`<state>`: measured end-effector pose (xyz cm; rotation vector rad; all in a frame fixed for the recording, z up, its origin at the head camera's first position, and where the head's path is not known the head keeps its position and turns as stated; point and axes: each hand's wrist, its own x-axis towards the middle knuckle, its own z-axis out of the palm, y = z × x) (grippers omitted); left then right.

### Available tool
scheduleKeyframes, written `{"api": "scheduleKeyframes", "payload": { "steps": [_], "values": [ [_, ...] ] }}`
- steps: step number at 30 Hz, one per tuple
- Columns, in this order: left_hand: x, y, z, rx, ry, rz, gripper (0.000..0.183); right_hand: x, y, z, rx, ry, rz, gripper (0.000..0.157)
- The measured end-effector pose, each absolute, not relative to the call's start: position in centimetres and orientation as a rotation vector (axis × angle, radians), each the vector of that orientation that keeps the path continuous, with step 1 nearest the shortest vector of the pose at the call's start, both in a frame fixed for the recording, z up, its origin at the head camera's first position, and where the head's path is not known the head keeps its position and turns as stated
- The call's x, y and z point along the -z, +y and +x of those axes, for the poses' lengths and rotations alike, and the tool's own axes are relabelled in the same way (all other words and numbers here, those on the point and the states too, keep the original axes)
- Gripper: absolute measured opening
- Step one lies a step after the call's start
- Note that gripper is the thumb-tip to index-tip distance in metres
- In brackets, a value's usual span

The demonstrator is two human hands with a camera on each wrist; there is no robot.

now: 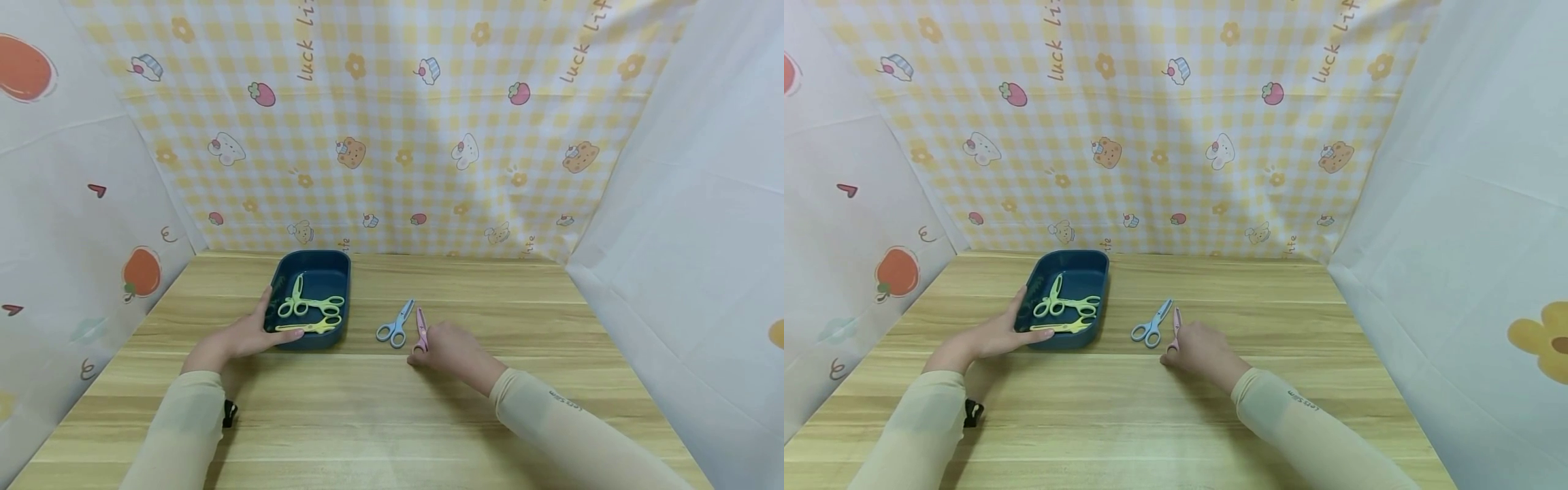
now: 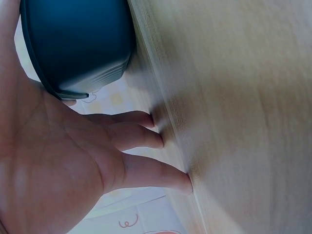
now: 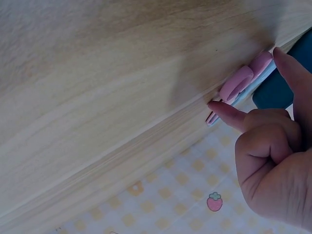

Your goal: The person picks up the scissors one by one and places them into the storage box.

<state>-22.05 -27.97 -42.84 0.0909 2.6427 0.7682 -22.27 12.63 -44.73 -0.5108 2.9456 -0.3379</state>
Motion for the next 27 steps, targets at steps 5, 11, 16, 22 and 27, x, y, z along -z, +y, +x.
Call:
{"api": "scheduleKeyframes", "payload": {
  "steps": [5, 11, 16, 22, 27],
  "values": [
    [42.75, -28.03, -21.96, -0.768, 2.637, 0.090, 0.137, 44.52, 12.54, -22.07, 0.347, 2.956, -0.500, 0.053],
    [42.83, -28.00, -22.08, -0.800, 2.629, 0.093, 0.137, 44.61, 12.59, -22.00, 0.335, 2.956, -0.471, 0.053],
    [42.95, -27.99, -22.19, -0.796, 2.633, 0.096, 0.137, 44.49, 12.64, -21.88, 0.334, 2.955, -0.449, 0.053],
    [42.96, -28.00, -22.16, -0.794, 2.630, 0.092, 0.137, 44.30, 12.57, -21.97, 0.356, 2.932, -0.411, 0.049],
    [42.99, -28.00, -22.16, -0.797, 2.628, 0.092, 0.137, 44.32, 12.65, -22.10, 0.376, 2.925, -0.405, 0.046]
  ]
}}
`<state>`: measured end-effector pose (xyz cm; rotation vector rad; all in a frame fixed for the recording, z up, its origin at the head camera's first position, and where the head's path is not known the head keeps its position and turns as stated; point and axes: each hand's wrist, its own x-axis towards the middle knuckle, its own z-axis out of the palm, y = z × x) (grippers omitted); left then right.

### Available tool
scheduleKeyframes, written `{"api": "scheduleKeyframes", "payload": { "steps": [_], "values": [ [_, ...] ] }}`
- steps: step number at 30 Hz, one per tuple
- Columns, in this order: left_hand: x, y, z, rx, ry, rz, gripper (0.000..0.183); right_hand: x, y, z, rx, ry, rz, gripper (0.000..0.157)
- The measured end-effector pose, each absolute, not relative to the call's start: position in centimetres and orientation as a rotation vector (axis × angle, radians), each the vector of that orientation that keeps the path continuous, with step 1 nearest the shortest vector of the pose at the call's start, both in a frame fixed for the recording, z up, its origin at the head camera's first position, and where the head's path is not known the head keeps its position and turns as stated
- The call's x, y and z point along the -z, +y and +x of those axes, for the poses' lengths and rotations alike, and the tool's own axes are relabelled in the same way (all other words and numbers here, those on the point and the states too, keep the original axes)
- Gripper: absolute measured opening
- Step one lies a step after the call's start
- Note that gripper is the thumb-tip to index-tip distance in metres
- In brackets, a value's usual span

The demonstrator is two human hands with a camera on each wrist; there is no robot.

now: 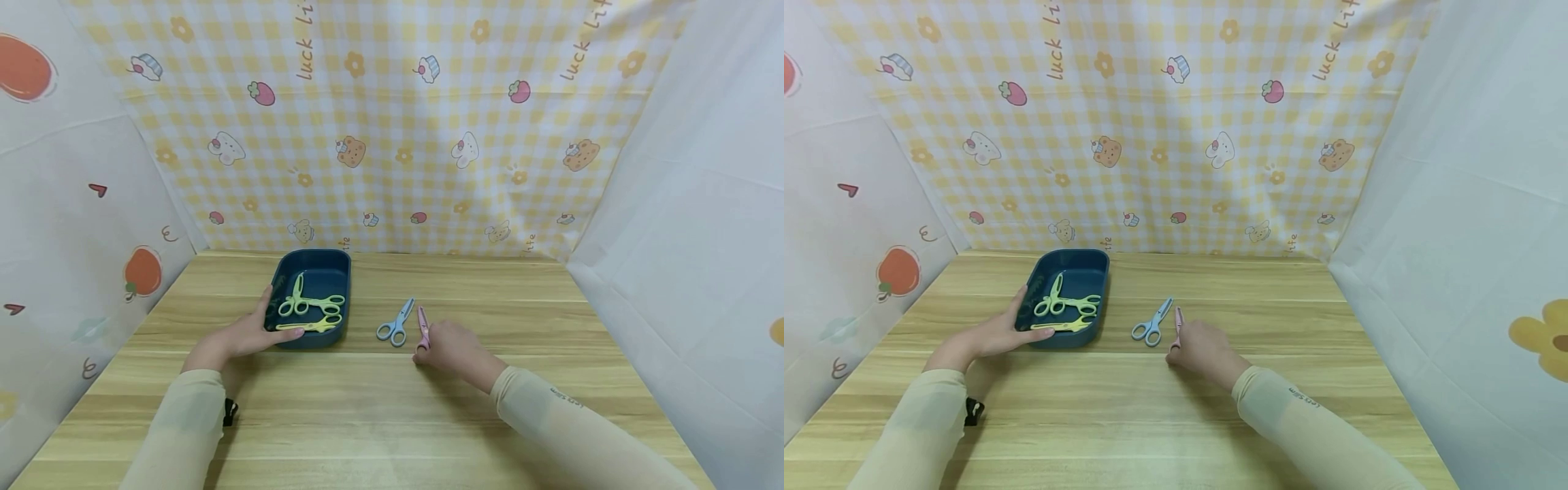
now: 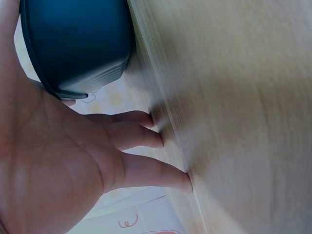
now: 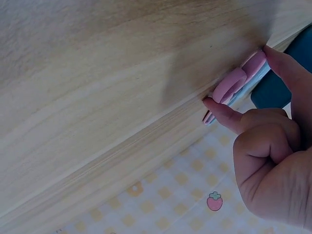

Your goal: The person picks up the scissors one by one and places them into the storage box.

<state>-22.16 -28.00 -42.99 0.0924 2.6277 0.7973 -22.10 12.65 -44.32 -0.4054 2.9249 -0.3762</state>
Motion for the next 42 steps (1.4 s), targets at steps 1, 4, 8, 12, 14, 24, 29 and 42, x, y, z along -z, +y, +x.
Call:
{"api": "scheduleKeyframes", "payload": {
  "steps": [1, 4, 8, 12, 14, 24, 29, 42],
  "values": [
    [43.0, -28.0, -22.2, -0.799, 2.628, 0.093, 0.137, 44.3, 12.7, -22.1, 0.384, 2.923, -0.407, 0.046],
    [43.0, -28.0, -22.2, -0.800, 2.627, 0.093, 0.137, 44.4, 12.8, -22.2, 0.404, 2.915, -0.414, 0.045],
    [43.0, -28.0, -22.2, -0.795, 2.629, 0.090, 0.137, 44.4, 13.0, -22.4, 0.438, 2.907, -0.420, 0.045],
    [42.9, -28.0, -22.1, -0.787, 2.630, 0.085, 0.137, 44.2, 13.2, -22.6, 0.462, 2.911, -0.427, 0.043],
    [42.9, -28.0, -22.1, -0.784, 2.629, 0.084, 0.137, 44.2, 13.2, -22.8, 0.450, 2.926, -0.434, 0.042],
    [42.9, -28.1, -22.0, -0.770, 2.637, 0.085, 0.137, 43.3, 13.2, -23.2, 0.509, 2.937, -0.458, 0.037],
    [42.8, -28.1, -22.0, -0.777, 2.631, 0.089, 0.137, 42.5, 13.1, -23.3, 0.550, 2.938, -0.455, 0.035],
    [42.7, -27.9, -22.0, -0.771, 2.640, 0.091, 0.137, 39.2, 11.8, -24.5, 0.600, 2.996, -0.601, 0.043]
  ]
}}
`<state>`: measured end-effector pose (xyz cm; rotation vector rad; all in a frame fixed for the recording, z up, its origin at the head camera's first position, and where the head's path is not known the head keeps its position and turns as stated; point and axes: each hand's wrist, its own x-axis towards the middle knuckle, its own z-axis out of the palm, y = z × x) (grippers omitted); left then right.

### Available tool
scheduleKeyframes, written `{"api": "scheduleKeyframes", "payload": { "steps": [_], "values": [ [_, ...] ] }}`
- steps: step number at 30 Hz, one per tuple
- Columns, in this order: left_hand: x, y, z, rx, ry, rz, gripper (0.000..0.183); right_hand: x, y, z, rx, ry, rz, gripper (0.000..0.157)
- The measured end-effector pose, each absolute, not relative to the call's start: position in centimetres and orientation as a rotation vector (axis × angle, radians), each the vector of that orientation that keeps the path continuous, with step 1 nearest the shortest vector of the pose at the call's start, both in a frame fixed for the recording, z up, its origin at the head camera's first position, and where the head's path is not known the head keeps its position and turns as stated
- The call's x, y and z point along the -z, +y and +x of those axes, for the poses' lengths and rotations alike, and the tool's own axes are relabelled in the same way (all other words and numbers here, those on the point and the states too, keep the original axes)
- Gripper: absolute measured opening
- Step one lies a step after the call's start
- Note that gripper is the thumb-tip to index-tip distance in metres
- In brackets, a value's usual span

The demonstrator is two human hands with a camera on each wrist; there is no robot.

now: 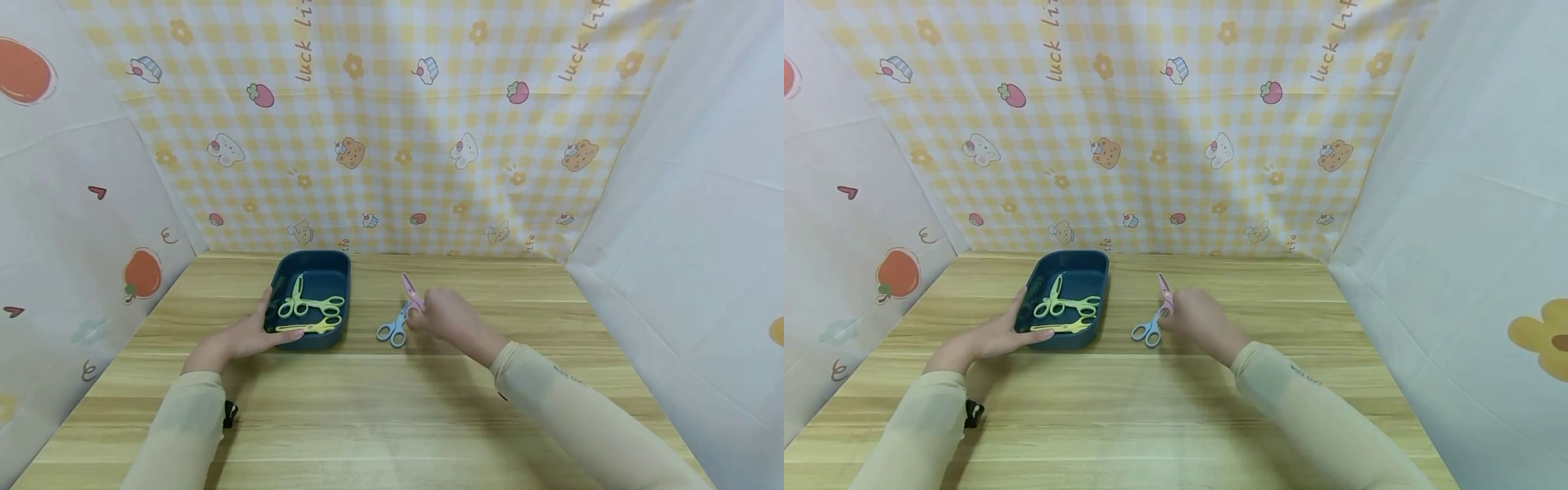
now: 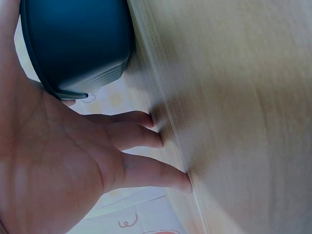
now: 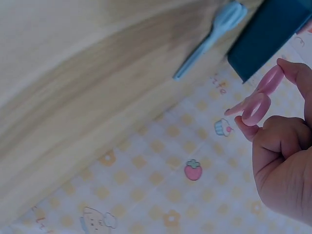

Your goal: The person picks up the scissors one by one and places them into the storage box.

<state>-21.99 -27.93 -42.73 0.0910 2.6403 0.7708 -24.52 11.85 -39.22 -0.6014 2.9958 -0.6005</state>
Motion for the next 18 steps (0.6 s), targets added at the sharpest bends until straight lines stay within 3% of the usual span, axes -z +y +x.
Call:
{"api": "scheduleKeyframes", "payload": {
  "steps": [18],
  "values": [
    [42.5, -28.0, -21.8, -0.782, 2.625, 0.085, 0.138, 35.9, 6.7, -25.1, 0.427, 2.995, -0.827, 0.043]
  ]
}}
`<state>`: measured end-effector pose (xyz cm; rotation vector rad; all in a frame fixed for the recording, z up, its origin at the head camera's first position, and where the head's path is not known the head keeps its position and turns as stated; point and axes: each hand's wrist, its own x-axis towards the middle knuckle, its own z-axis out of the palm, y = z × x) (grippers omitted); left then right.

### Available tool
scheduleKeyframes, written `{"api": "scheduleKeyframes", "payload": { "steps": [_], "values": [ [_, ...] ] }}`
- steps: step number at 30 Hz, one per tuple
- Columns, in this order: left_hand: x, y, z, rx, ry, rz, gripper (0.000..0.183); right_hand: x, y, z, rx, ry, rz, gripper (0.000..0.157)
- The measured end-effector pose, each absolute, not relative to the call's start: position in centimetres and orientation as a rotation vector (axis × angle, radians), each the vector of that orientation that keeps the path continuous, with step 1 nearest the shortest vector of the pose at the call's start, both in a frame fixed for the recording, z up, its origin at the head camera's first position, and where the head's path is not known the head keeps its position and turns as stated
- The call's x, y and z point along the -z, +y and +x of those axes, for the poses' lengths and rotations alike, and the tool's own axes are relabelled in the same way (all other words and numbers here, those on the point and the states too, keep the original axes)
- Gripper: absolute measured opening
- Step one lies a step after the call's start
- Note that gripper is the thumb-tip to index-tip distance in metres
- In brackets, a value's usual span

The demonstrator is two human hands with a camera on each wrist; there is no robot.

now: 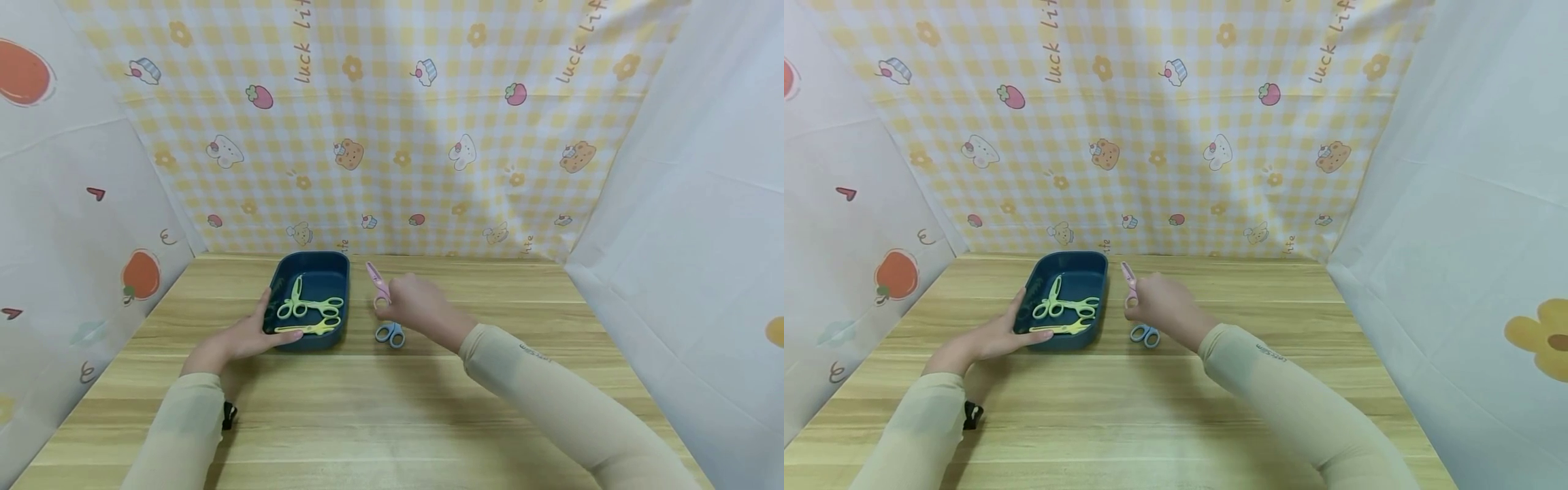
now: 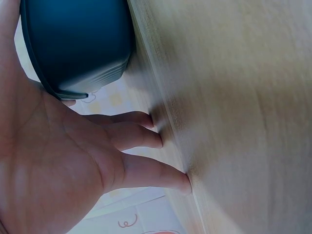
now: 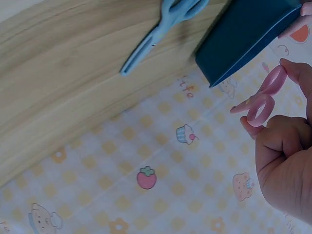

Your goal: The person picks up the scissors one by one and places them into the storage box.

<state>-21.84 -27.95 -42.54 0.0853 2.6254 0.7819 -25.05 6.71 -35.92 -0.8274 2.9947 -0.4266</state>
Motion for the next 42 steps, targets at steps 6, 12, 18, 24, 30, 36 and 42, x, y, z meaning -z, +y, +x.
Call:
{"api": "scheduleKeyframes", "payload": {
  "steps": [6, 12, 18, 24, 30, 36, 42],
  "values": [
    [42.6, -28.0, -21.9, -0.778, 2.635, 0.077, 0.138, 35.4, 4.4, -25.8, 0.421, 2.971, -0.866, 0.042],
    [42.7, -27.9, -22.0, -0.797, 2.637, 0.078, 0.139, 35.1, 1.7, -26.6, 0.367, 2.937, -0.913, 0.032],
    [42.8, -28.1, -22.0, -0.812, 2.636, 0.091, 0.137, 34.8, -0.8, -27.1, 0.305, 2.901, -0.946, 0.023],
    [42.8, -28.2, -22.1, -0.797, 2.635, 0.096, 0.137, 34.9, -2.8, -27.6, 0.251, 2.874, -0.964, 0.022],
    [42.8, -28.3, -22.1, -0.825, 2.628, 0.113, 0.135, 35.2, -4.9, -28.6, 0.278, 2.848, -0.975, 0.023],
    [42.7, -28.2, -22.3, -0.860, 2.626, 0.141, 0.134, 34.9, -7.0, -30.2, 0.258, 2.764, -0.945, 0.031],
    [42.9, -28.1, -22.5, -0.862, 2.622, 0.149, 0.134, 35.5, -8.3, -31.6, 0.221, 2.737, -0.921, 0.025]
  ]
}}
